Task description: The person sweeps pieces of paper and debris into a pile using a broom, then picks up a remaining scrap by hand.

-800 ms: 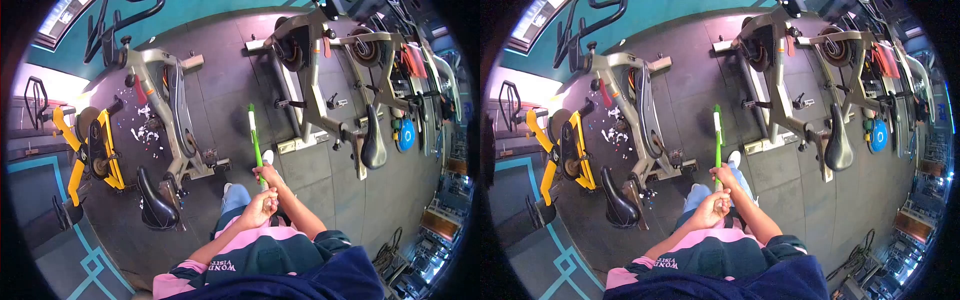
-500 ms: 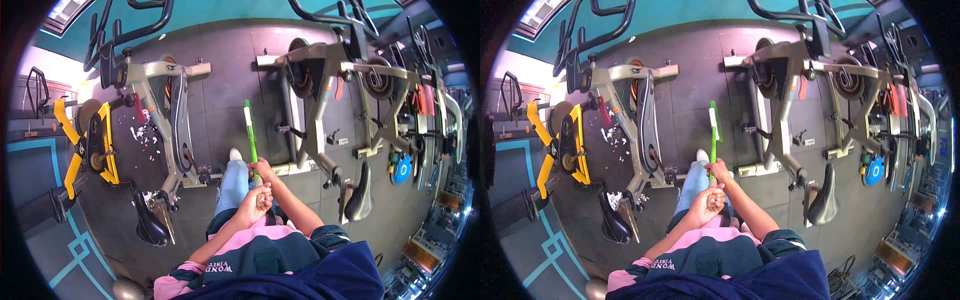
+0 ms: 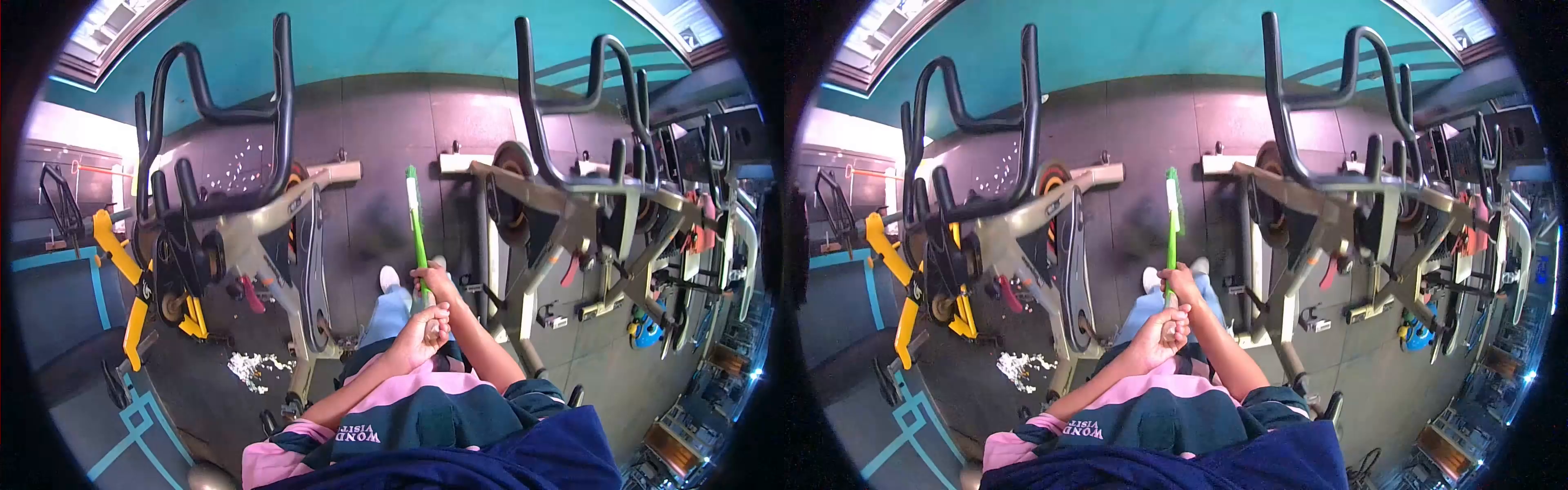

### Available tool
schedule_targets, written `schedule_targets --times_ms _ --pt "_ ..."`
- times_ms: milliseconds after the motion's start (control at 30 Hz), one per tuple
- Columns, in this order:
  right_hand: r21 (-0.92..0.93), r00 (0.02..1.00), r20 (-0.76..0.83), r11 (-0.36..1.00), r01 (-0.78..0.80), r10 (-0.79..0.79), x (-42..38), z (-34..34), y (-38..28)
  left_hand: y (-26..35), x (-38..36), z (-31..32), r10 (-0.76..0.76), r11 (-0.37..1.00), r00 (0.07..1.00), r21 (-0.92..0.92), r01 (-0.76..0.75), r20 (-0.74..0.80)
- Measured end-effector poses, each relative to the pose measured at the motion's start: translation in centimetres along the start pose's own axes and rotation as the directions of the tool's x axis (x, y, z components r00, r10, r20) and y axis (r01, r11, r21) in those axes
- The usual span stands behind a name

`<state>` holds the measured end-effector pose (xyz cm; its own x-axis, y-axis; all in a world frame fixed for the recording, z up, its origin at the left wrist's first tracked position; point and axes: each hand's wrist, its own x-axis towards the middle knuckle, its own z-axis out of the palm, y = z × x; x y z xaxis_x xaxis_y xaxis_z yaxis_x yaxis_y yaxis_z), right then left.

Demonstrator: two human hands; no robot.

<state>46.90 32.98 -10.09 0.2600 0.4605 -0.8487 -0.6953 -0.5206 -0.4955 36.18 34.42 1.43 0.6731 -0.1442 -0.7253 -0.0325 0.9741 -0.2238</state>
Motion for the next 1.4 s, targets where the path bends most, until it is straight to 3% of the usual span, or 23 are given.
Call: schedule_targets --times_ms 167,233,367,500,567,633,833,1000,1167,1400 --pt "-0.127 0.998 0.05 0.991 0.047 -0.041 8.0 -0.1 -7.1 6.7 4.3 6.0 0.041 0.996 0.999 -0.08 -0.04 0.013" --pt "-0.109 0.999 0.046 0.994 -0.018 0.023 9.8 0.9 -10.9 10.0 5.8 8.4 0.075 0.987 0.996 -0.142 -0.068 0.046" --pt "-0.223 0.993 0.106 0.972 0.068 -0.045 13.7 2.0 -16.8 14.7 7.5 12.5 0.155 0.97 0.988 -0.19 -0.149 0.014" --pt "-0.209 0.998 0.054 0.977 0.039 -0.029 16.8 5.1 -22.5 20.2 8.8 15.5 0.183 0.975 0.982 -0.119 -0.188 -0.048" --pt "-0.315 1.0 0.027 0.949 0.002 0.007 17.8 6.9 -25.8 23.6 9.6 16.2 0.196 0.978 0.98 -0.07 -0.197 -0.028" --pt "-0.388 0.991 0.108 0.915 0.111 -0.074 20.3 7.8 -27.6 26.3 9.7 18.0 0.214 0.975 0.976 -0.05 -0.217 -0.048" --pt "-0.205 0.996 0.064 0.977 -0.052 0.066 23.6 11.3 -34.0 32.5 10.1 22.9 0.239 0.968 0.97 -0.07 -0.242 -0.048" --pt "-0.194 0.989 0.12 0.979 -0.06 0.085 28.4 11.9 -39.9 37.8 13.3 26.7 0.275 0.955 0.958 -0.095 -0.282 -0.077" --pt "-0.278 0.992 0.117 0.96 -0.017 0.052 34.6 12.4 -44.5 43.1 15.5 31.0 0.325 0.934 0.945 -0.148 -0.326 -0.029" --pt "-0.404 0.993 0.119 0.914 0.05 -0.002 36.4 16.0 -49.6 48.0 15.3 33.5 0.372 0.905 0.909 -0.144 -0.4 -0.186"
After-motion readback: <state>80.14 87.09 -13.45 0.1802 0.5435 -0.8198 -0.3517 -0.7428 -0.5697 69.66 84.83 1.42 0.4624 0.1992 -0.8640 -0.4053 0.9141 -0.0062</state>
